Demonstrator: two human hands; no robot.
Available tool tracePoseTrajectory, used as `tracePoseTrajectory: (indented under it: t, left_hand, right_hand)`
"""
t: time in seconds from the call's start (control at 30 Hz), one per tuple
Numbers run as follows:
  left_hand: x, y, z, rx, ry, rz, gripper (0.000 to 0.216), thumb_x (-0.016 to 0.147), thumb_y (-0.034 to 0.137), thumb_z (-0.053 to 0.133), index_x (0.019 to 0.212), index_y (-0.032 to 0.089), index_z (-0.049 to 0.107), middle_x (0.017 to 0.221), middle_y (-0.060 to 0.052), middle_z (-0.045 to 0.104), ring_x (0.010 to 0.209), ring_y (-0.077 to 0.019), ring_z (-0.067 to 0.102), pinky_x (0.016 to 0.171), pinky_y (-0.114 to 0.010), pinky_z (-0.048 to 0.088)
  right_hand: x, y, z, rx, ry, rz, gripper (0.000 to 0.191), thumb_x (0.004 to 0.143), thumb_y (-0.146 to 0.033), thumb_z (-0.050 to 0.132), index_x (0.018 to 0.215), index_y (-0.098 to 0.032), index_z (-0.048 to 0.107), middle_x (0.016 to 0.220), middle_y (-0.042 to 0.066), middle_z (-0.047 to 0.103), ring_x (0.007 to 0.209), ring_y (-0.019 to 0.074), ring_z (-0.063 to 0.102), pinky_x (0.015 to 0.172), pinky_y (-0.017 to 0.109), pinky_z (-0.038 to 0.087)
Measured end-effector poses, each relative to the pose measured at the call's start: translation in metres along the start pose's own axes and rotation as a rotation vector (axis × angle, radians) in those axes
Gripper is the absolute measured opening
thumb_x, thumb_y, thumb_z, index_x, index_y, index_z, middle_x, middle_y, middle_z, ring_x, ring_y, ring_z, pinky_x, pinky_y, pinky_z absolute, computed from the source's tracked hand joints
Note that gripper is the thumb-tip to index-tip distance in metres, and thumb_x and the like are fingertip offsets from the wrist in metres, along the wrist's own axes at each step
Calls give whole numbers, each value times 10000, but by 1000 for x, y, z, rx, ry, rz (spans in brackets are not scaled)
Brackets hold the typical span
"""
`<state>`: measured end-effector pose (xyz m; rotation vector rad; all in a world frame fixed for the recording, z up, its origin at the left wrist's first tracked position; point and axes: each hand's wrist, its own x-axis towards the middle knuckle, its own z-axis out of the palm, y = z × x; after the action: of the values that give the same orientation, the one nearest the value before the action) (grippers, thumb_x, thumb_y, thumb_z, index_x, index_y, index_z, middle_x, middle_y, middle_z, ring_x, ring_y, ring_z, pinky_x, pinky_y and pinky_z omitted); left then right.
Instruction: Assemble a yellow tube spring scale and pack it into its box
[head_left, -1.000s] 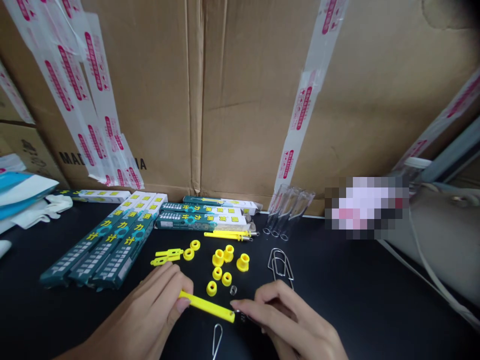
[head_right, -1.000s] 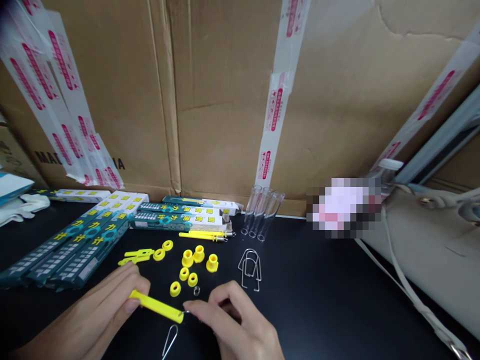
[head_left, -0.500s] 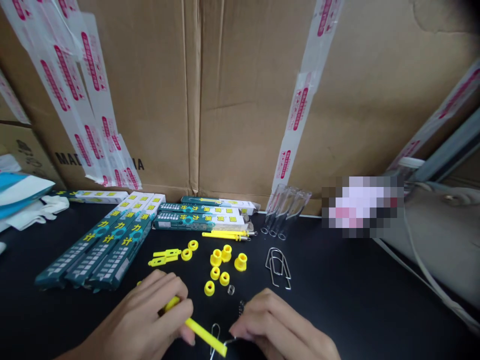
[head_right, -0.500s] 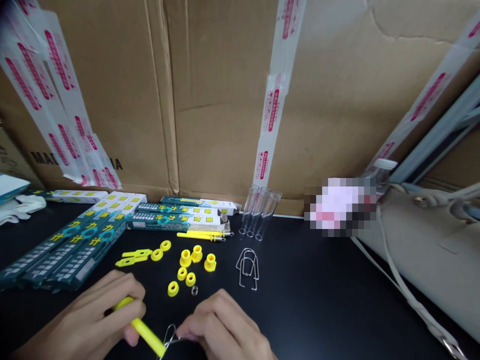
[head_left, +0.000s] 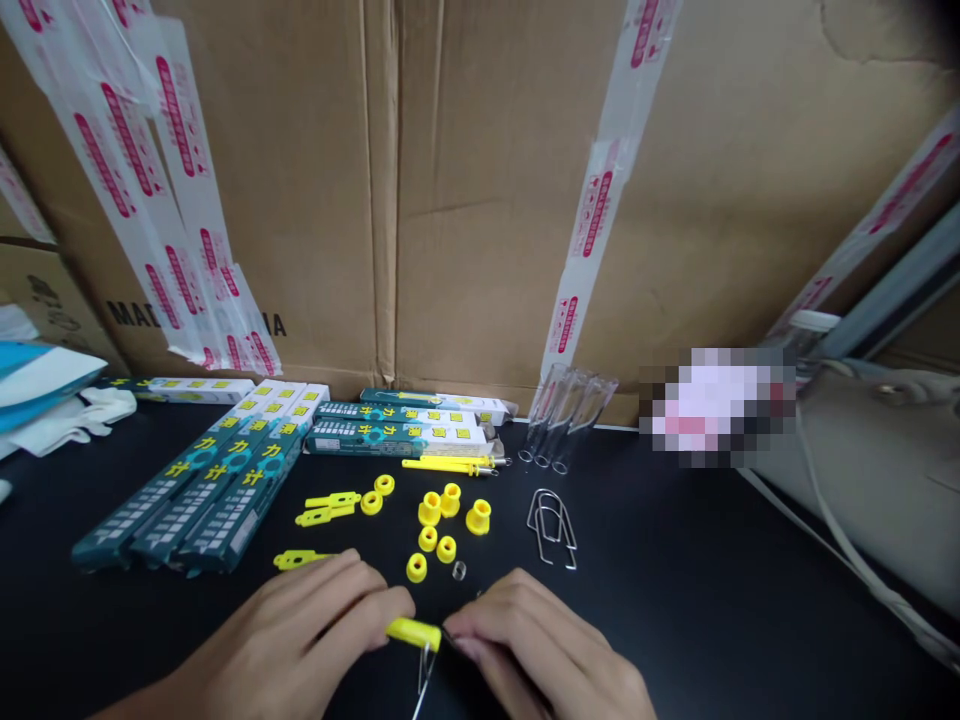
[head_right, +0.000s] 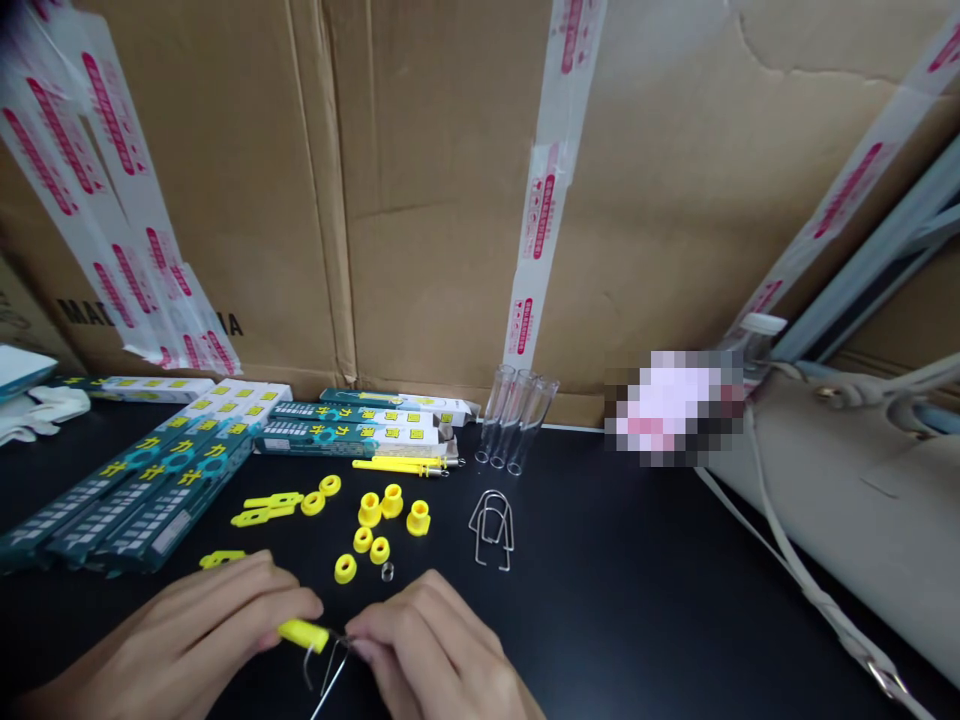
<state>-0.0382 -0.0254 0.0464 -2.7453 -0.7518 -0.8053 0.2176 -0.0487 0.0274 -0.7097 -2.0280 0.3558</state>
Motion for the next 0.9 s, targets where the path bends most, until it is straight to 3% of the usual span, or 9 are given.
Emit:
tracePoseTrajectory:
  t: [0.13,0.23,0.3,0.43,0.7,0.9]
  left_hand:
    - [5,3,-3,67,11,26,391,1144,188,168,1221,215,550,1001,7,796,967,-144,725,1031,-196,426]
    - [10,3,-4,4,20,59,402,1143,173,175,1153,207,575,903,2,793,798,-147,734,817,-212,518]
    - [15,5,-3,-31,91,66,429,1151,182,170,1093,207,595,845,13,786,713,-140,724,718,-227,519]
    - [21,7,-4,-30,147,76,462,1157,194,164,1011,208,602,784,36,782,661,-125,727,664,-230,521]
    - [24,10,-8,-14,67,94,538,1153,215,76,859,233,526,711,37,741,591,-121,704,609,-263,506]
    - [25,15,-7,-16,-59,63,535,1162,381,103,770,249,442,578,90,624,442,-86,631,415,-254,410]
  right_hand:
    - [-2,0,4,-22,37,16,322,927,42,657,1195,-135,681,910,79,751,776,177,693,711,264,620]
    - [0,-3,6,-22,54,-26,256,934,35,647,1144,-101,700,884,98,761,753,189,693,686,282,621]
    - [2,-5,7,-26,55,-66,182,944,25,637,1071,-80,714,841,107,759,722,193,686,661,285,618]
    - [6,-5,10,-74,64,-96,132,977,-4,592,986,-83,698,773,104,731,674,189,667,606,280,605]
    - [4,-8,11,-413,38,-182,182,942,8,556,862,-114,665,665,62,674,566,180,633,481,271,547]
    - [9,-12,14,-614,-27,-280,327,895,36,475,691,-145,655,537,20,591,482,170,576,508,284,548]
